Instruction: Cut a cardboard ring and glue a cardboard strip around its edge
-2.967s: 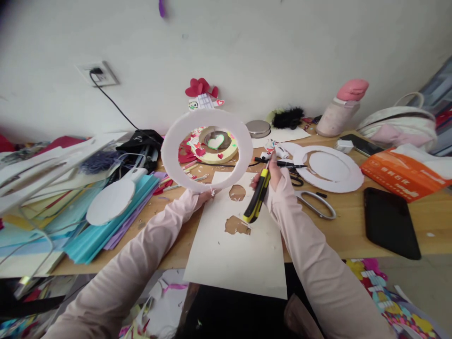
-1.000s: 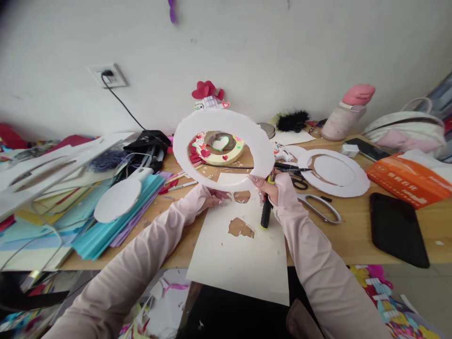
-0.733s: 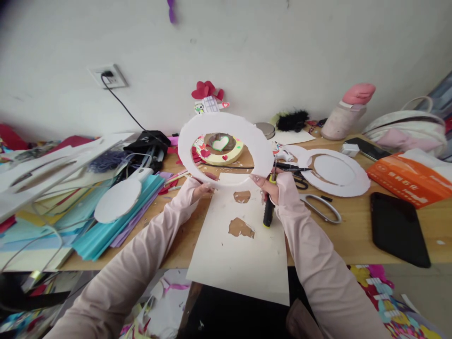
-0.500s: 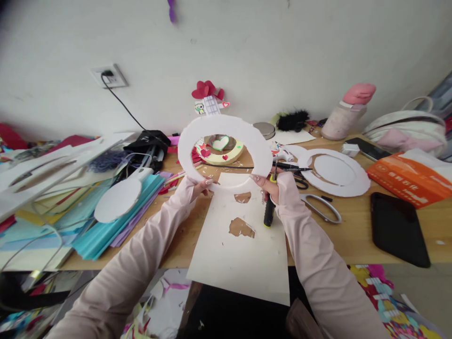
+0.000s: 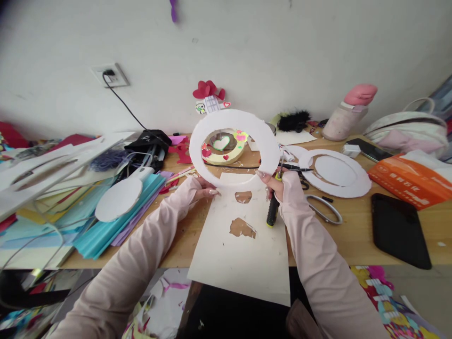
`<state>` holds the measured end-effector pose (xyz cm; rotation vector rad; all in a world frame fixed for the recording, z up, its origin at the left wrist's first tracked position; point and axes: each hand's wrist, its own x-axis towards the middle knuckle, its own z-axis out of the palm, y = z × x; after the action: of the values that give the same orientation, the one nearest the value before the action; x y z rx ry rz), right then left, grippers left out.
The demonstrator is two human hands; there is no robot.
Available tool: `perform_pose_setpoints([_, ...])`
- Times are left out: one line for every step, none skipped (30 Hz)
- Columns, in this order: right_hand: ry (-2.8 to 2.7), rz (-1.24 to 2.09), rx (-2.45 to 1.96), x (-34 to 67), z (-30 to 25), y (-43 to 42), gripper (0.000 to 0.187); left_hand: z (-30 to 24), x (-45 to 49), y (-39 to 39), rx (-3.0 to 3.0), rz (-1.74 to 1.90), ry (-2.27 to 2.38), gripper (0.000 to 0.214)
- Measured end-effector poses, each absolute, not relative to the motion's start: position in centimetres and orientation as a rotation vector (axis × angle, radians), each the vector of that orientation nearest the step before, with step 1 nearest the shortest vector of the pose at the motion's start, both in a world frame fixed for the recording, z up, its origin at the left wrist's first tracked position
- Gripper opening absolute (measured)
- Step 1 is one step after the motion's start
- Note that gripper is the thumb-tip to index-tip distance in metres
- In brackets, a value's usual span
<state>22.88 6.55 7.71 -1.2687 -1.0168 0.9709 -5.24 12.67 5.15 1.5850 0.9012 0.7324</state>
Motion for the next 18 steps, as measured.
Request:
perform_pose_setpoints([-1.024, 0.977, -1.273, 22.9, 7.5, 6.7, 0.059, 5.1, -5.3, 12.6, 1.589, 0.76, 0.926, 0.057])
perform_pose_setpoints([-1.022, 0.985, -1.276, 23.0, 7.4, 6.8, 0.061, 5.1, -5.3, 12.6, 1.594, 0.786, 0.95, 0.057])
perform_pose_setpoints([-1.012, 0.997, -1.279, 23.0, 7.3, 6.9, 0.062, 5.0, -5.3, 12.5, 1.598, 0.808, 0.968, 0.057])
perform_pose_setpoints([-0.999, 1.011, -1.283, 23.1, 7.4, 6.9, 0.063, 4.9, -5.3, 12.4, 1.601, 0.812, 0.97, 0.057])
perform_pose_setpoints([-0.985, 1.026, -1.294, 23.2, 7.5, 7.0, 0.063, 4.9, -5.3, 12.3, 1.603, 0.799, 0.954, 0.056])
perform_pose_setpoints([-0.984, 1.049, -1.312, 23.3, 7.8, 7.0, 0.063, 4.9, -5.3, 12.3, 1.604, 0.77, 0.924, 0.055])
perform_pose_setpoints([-0.995, 1.081, -1.335, 23.5, 8.0, 7.0, 0.064, 4.9, -5.3, 12.2, 1.605, 0.729, 0.887, 0.054])
perform_pose_setpoints([-1.007, 1.115, -1.357, 23.7, 8.2, 7.0, 0.065, 4.9, -5.4, 12.2, 1.608, 0.694, 0.852, 0.053])
perform_pose_setpoints([-1.018, 1.15, -1.374, 23.8, 8.4, 7.0, 0.067, 5.0, -5.5, 12.3, 1.613, 0.674, 0.829, 0.051])
perform_pose_setpoints([-1.029, 1.189, -1.384, 24.0, 8.6, 7.0, 0.069, 5.1, -5.6, 12.4, 1.622, 0.676, 0.82, 0.05])
perform_pose_setpoints([-1.037, 1.225, -1.389, 24.2, 8.7, 7.1, 0.07, 5.2, -5.9, 12.6, 1.629, 0.697, 0.823, 0.05])
perform_pose_setpoints([-1.037, 1.25, -1.389, 24.3, 8.7, 7.1, 0.071, 5.4, -6.1, 12.8, 1.631, 0.722, 0.831, 0.052])
perform_pose_setpoints([-1.03, 1.26, -1.389, 24.4, 8.6, 7.1, 0.071, 5.5, -6.4, 13.0, 1.623, 0.756, 0.839, 0.059])
perform_pose_setpoints([-1.025, 1.267, -1.39, 24.4, 8.6, 7.2, 0.07, 5.6, -6.7, 13.2, 1.604, 0.792, 0.842, 0.069])
perform_pose_setpoints([-1.023, 1.271, -1.389, 24.4, 8.5, 7.2, 0.07, 5.7, -7.0, 13.4, 1.576, 0.828, 0.842, 0.077])
perform_pose_setpoints([-1.023, 1.265, -1.384, 24.4, 8.4, 7.2, 0.069, 5.7, -7.3, 13.6, 1.545, 0.873, 0.85, 0.079])
perform_pose_setpoints([-1.033, 1.257, -1.378, 24.4, 8.3, 7.1, 0.068, 5.6, -7.4, 13.8, 1.512, 0.928, 0.87, 0.077])
perform_pose_setpoints([-1.052, 1.25, -1.375, 24.4, 8.3, 7.1, 0.067, 5.4, -7.5, 13.9, 1.483, 0.983, 0.905, 0.073])
